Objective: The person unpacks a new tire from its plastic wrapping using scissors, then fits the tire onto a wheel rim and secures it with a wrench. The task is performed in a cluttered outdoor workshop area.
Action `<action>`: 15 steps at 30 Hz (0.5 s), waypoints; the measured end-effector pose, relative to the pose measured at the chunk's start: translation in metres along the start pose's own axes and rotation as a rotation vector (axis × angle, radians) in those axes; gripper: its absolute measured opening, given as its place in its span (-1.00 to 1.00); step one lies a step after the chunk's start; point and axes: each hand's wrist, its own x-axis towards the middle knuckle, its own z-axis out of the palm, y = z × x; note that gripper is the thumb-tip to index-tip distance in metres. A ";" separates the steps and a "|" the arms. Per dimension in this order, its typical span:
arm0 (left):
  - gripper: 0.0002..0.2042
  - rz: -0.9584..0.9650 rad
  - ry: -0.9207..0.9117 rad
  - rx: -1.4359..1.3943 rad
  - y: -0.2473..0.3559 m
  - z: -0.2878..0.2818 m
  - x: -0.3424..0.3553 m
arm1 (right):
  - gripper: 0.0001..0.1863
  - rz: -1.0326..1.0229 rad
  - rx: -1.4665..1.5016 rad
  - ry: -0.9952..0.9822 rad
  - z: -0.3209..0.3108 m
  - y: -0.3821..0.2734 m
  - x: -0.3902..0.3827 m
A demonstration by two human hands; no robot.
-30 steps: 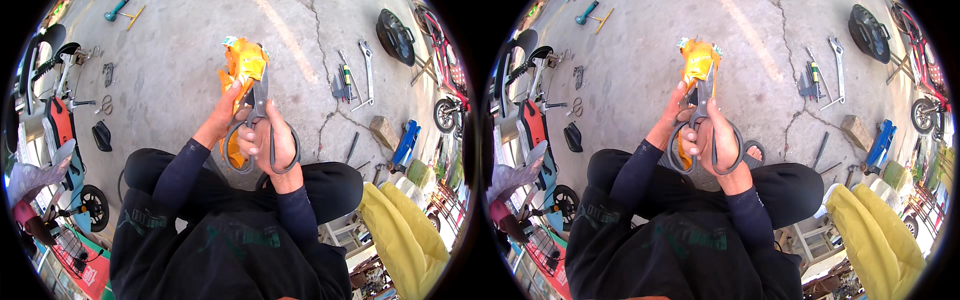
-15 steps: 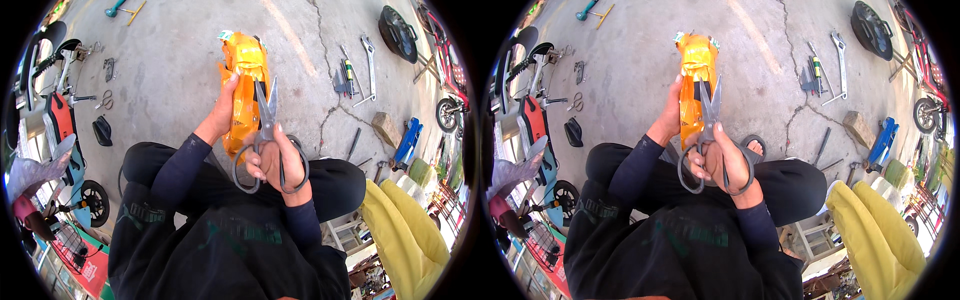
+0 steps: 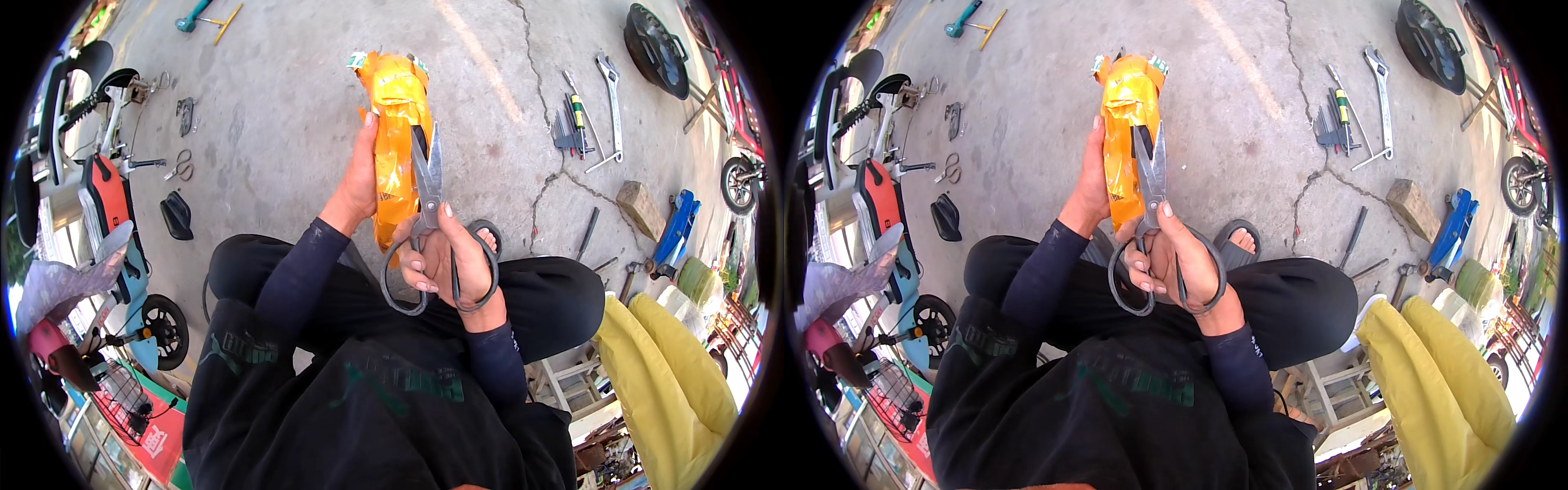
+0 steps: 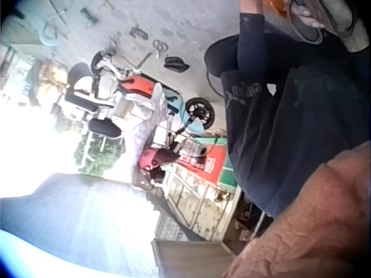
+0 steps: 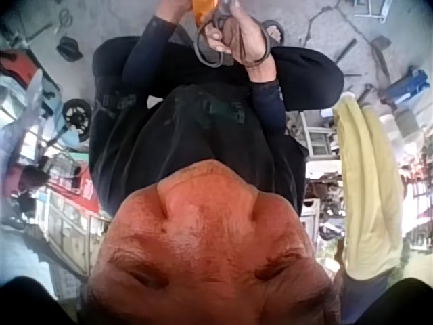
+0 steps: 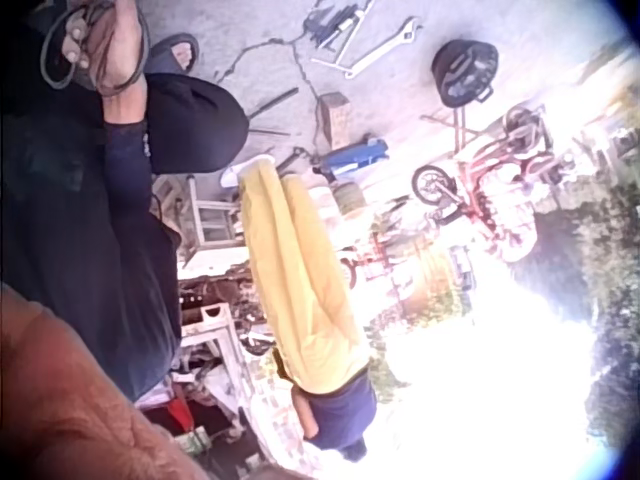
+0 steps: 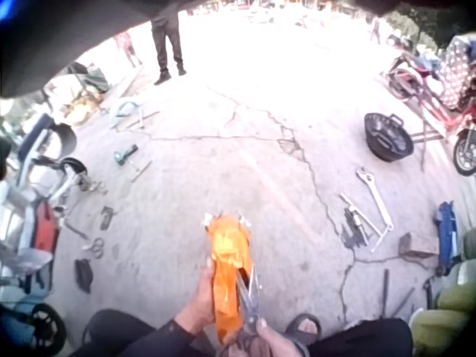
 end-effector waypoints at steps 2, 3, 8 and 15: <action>-0.38 -0.022 -0.026 -0.027 -0.006 -0.008 0.003 | -0.26 -0.003 0.003 0.025 0.003 -0.001 0.001; -0.34 -0.028 -0.029 -0.034 -0.008 -0.012 0.004 | -0.26 -0.008 0.009 0.023 0.003 0.000 0.001; -0.37 -0.027 -0.065 -0.019 -0.006 -0.008 -0.001 | -0.26 0.011 0.087 0.008 0.003 0.002 -0.005; -0.35 -0.026 -0.062 -0.004 -0.008 -0.013 -0.001 | -0.26 0.000 0.090 -0.008 0.003 0.003 -0.002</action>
